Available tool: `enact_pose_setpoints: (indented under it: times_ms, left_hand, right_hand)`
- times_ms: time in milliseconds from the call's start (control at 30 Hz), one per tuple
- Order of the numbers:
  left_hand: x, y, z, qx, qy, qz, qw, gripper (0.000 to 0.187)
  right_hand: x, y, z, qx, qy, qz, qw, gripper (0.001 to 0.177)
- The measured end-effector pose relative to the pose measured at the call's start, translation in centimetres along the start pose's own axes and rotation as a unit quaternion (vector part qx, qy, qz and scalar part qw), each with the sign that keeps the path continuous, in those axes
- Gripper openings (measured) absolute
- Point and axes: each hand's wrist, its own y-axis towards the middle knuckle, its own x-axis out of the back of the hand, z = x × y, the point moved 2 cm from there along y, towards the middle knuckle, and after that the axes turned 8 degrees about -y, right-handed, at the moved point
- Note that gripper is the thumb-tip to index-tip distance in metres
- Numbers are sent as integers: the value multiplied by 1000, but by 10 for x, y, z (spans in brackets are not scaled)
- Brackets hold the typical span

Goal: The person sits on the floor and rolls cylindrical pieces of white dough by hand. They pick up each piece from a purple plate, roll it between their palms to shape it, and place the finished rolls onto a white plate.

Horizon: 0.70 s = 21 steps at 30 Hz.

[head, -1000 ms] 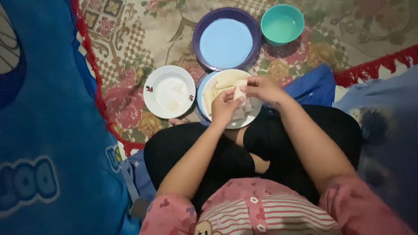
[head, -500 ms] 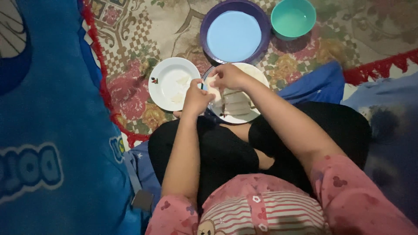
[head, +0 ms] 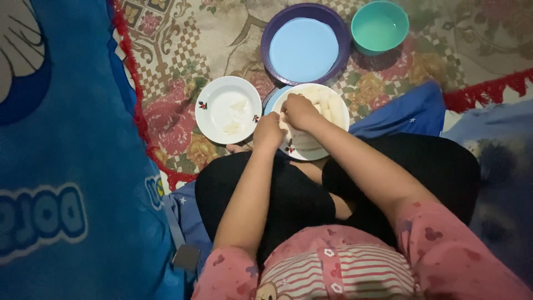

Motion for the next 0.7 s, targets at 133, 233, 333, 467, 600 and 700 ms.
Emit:
enact_pose_setpoints:
  times_ms: [133,233,333,467,600,700]
  left_hand:
    - [-1,-5,-10,-3,-15,-9,1000,54]
    - [-6,-3,-8,4,-50,-14,999,50]
    - [2,-3,-9,4,-49,-1,999,51]
    - [21,-16,-19,4,-22,-3,1000,56]
    - [33,-21,-31,4,-14,-23,1000,49]
    - [32,-15,-35,-9,-19,-31,999,48]
  right_hand:
    - [1,-11,4,32,-23,-38,998,27]
    - [-3,-21,6,35,8,-74,997,23]
    - [23,-34,7,50,37,-80,995,23]
    - [67,-52,-16,-10,165,-97,982,25]
    - [102,-69,-52,-32,172,-105,979,25]
    - [112,-79,-71,-66,145,-106,982,23]
